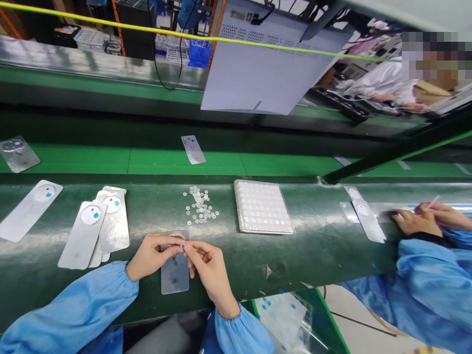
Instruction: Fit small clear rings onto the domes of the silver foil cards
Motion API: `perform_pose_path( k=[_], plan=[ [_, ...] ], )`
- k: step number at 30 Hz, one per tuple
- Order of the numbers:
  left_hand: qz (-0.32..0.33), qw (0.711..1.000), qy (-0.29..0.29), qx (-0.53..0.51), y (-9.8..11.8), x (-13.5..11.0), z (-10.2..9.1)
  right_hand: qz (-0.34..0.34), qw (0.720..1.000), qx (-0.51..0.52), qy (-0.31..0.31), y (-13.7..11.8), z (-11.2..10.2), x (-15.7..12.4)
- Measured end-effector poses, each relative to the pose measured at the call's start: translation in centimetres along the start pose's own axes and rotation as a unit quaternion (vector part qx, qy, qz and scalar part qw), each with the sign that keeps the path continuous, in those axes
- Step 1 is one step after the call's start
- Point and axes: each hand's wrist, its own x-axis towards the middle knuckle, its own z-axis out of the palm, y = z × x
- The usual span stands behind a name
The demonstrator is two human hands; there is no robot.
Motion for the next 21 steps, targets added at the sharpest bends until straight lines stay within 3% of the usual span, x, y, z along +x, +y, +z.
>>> perform_pose_path(
  k=[11,21],
  plan=[
    [-0.025,0.999,-0.019,-0.017,0.0,-0.2,0.2,-0.075,0.978,-0.191,0.030,-1.4,-0.1,0.0],
    [-0.018,0.998,-0.032,-0.060,-0.6,-0.3,0.3,-0.088,0.968,-0.228,0.050,-1.0,0.4,0.1]
  ],
)
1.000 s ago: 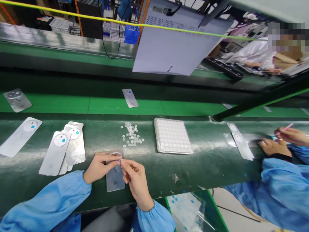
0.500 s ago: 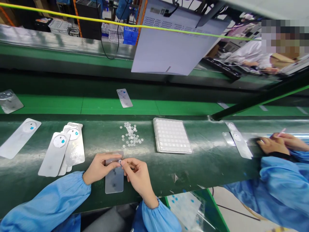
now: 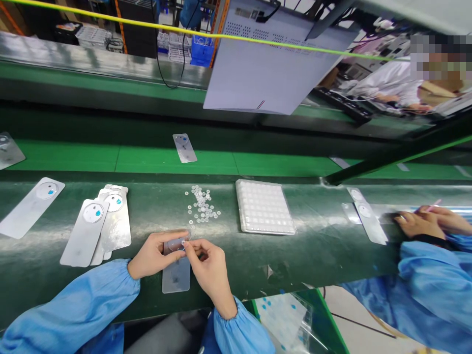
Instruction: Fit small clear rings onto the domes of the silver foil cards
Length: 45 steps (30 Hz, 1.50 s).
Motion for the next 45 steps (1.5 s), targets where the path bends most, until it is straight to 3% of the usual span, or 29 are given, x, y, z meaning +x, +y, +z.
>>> perform_pose_path(
  k=[15,45],
  plan=[
    [-0.061,0.997,0.011,-0.054,0.9,0.3,-0.3,0.011,1.000,0.010,-0.011,-0.4,-0.7,-0.1],
    [-0.051,0.997,0.009,-0.061,0.0,0.1,-0.1,0.004,1.000,-0.020,-0.002,-0.3,0.4,0.5]
  ],
)
